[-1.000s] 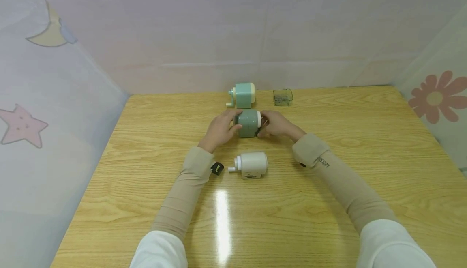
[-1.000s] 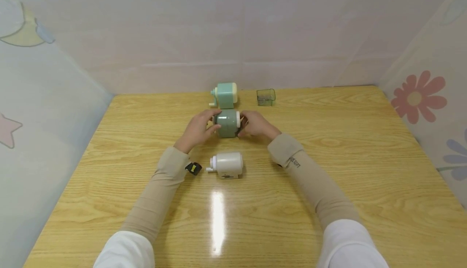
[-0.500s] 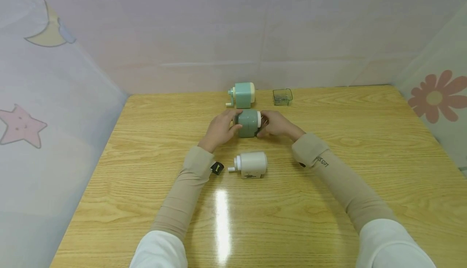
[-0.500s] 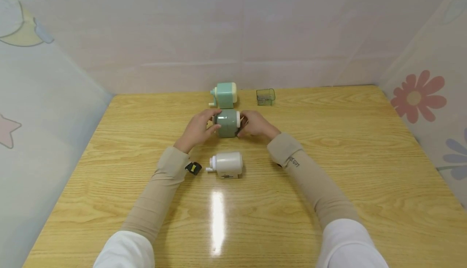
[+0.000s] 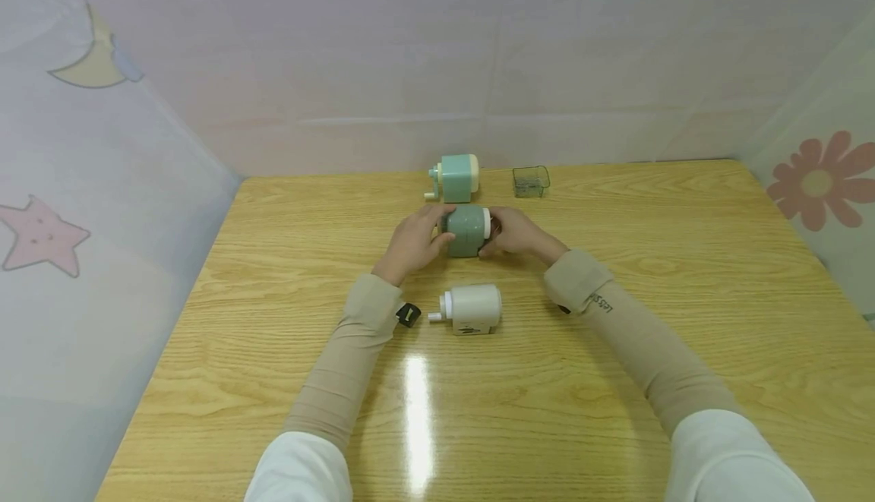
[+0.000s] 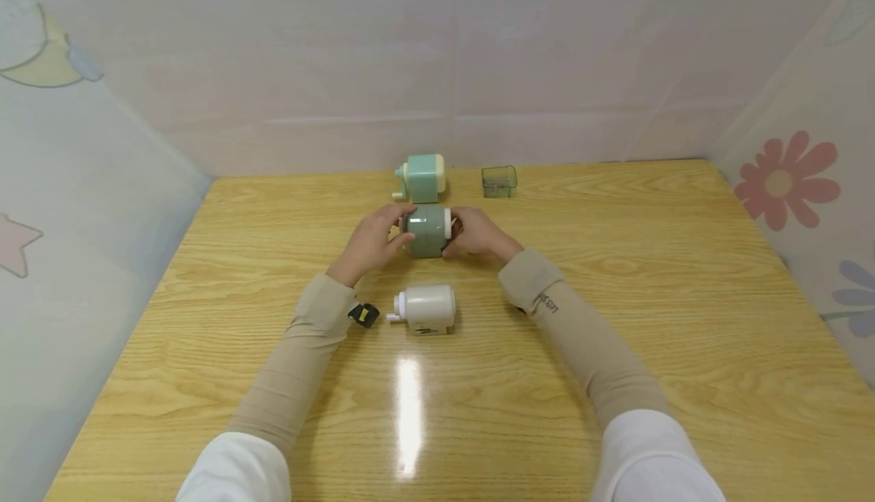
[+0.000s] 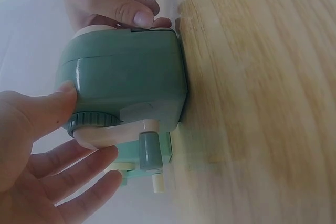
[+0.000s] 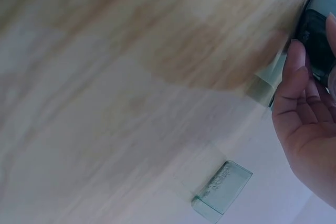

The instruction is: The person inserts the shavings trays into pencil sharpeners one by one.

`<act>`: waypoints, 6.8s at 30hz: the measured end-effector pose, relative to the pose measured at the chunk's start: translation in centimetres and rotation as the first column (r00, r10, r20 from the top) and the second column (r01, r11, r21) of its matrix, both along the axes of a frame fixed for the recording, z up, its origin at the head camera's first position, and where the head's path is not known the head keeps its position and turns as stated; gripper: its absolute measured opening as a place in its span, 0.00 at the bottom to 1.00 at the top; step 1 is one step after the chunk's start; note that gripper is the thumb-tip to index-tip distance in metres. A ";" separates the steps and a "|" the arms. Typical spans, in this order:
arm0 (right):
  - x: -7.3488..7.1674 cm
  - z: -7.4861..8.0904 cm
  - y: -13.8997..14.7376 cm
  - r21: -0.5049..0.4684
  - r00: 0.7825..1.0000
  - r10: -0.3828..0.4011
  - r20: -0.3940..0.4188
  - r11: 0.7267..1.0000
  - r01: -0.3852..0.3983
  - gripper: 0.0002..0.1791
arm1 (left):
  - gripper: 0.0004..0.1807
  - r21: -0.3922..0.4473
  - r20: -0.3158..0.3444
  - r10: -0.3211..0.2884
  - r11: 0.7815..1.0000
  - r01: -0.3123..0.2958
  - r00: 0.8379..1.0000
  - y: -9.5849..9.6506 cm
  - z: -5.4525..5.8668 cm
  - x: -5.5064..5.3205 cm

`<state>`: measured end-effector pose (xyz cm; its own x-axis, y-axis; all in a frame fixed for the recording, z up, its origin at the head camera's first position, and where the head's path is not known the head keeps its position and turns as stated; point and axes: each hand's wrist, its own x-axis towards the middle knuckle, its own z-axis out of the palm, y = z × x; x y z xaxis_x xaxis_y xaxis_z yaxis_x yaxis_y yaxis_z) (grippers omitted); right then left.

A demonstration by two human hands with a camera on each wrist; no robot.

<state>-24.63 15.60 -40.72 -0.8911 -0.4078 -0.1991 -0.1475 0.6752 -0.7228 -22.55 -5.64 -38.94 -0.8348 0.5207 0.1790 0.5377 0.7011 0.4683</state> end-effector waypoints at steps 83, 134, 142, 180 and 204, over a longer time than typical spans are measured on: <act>-0.5 1.9 9.0 0.379 0.949 -0.058 -0.311 0.908 0.179 0.39 | 0.28 0.020 0.005 0.057 0.998 -0.057 0.998 -3.0 1.1 0.4; -5.6 2.3 9.2 0.540 0.992 0.032 -0.125 0.841 0.040 0.37 | 0.28 -0.018 -0.022 0.053 0.998 -0.054 0.998 -3.6 0.9 0.6; -5.5 2.4 9.1 0.542 0.994 0.032 -0.108 0.840 0.032 0.38 | 0.29 -0.030 -0.006 0.066 0.997 -0.066 0.998 -3.4 1.3 -0.1; -4.7 2.4 9.2 0.537 0.992 -0.009 -0.123 0.840 0.075 0.40 | 0.34 -0.195 0.085 0.029 0.981 -0.012 0.996 -0.7 1.5 -7.3; -4.9 2.2 8.9 0.535 0.992 0.001 -0.128 0.842 0.069 0.39 | 0.33 -0.257 0.064 0.083 0.964 -0.064 0.995 1.1 0.8 -8.7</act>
<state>-29.58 24.46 -38.52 -0.9334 -0.2365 -0.2699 -0.1782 0.9583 -0.2234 -31.25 -4.57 -38.15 -0.8782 0.4780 -0.0147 0.4512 0.8384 0.3059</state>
